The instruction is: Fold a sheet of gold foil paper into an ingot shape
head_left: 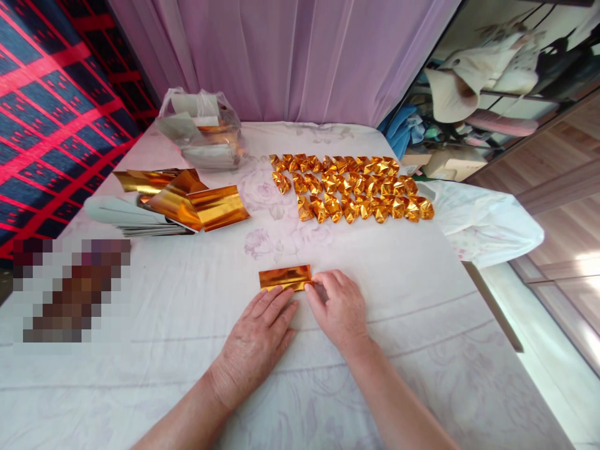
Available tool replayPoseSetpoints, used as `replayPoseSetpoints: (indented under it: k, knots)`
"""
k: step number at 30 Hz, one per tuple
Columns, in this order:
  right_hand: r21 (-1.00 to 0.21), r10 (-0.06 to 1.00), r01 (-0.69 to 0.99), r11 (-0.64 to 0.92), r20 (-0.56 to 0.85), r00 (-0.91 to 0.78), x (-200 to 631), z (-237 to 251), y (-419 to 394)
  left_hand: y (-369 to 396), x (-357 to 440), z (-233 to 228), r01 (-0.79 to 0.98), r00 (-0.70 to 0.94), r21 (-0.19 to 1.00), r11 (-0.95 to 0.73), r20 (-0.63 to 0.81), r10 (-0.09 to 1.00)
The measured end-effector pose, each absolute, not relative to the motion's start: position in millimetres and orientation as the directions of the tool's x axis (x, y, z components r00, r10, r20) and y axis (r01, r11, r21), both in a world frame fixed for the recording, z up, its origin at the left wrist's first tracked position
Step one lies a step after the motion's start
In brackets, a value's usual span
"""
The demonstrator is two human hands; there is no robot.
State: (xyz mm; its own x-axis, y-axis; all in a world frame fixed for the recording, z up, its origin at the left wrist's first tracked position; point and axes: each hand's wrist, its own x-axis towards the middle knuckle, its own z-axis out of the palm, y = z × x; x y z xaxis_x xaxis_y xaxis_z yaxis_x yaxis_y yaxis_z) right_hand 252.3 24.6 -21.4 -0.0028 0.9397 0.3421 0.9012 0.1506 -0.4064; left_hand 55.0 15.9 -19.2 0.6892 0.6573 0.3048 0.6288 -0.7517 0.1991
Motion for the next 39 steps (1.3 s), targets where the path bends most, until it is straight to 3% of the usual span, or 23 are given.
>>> replayPoseSetpoints:
  k: [12, 39]
  knots:
    - [-0.445, 0.938, 0.886, 0.134, 0.345, 0.031, 251.3, -23.4, 24.2, 13.4, 55.5, -23.8, 0.646, 0.668, 0.221, -0.731, 0.300, 0.681]
    - [-0.379, 0.933, 0.905, 0.195, 0.356, -0.052, 253.9, -23.7, 24.1, 14.2, 56.8, -21.8, 0.651, 0.677, 0.213, -0.729, 0.272, 0.684]
